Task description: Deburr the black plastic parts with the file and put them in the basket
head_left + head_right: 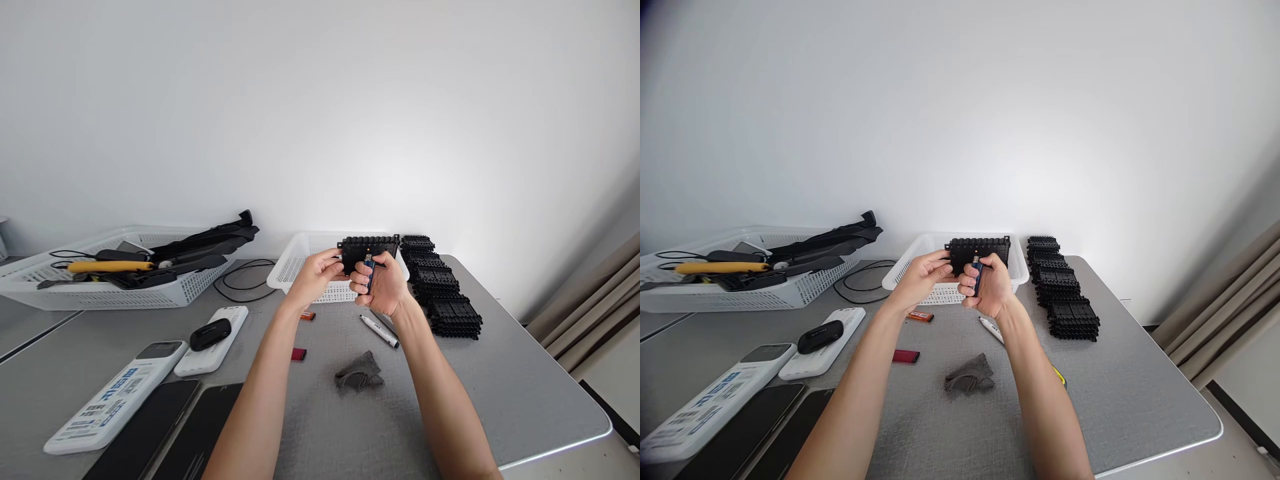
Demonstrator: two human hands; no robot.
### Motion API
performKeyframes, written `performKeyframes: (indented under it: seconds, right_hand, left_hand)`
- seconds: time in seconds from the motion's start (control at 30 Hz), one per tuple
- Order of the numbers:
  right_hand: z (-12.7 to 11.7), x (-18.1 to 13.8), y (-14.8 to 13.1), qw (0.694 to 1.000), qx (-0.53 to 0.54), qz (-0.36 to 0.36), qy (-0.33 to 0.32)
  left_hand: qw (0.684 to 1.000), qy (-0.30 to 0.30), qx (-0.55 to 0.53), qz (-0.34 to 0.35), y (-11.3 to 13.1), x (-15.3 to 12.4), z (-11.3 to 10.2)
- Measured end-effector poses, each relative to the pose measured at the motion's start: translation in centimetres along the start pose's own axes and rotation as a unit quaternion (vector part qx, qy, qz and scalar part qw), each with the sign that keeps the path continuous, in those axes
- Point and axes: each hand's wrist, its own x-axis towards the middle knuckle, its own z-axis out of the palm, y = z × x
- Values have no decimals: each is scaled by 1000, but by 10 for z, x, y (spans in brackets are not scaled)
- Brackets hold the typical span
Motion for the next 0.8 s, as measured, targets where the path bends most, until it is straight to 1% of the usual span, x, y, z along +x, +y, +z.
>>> performKeyframes:
  seconds: [0.2,0.53,0.8]
  right_hand:
    - [-6,-7,-8,1000,4,-24,3]
    - [-19,-17,-22,998,26,-57,20]
    - [-15,-11,-16,999,10,-37,12]
  left_hand:
    - [1000,10,-15,-7,-1,0,-6]
    - [1000,29,1,-12,2,-2,-11]
    - [999,26,-10,-15,-3,0,-7]
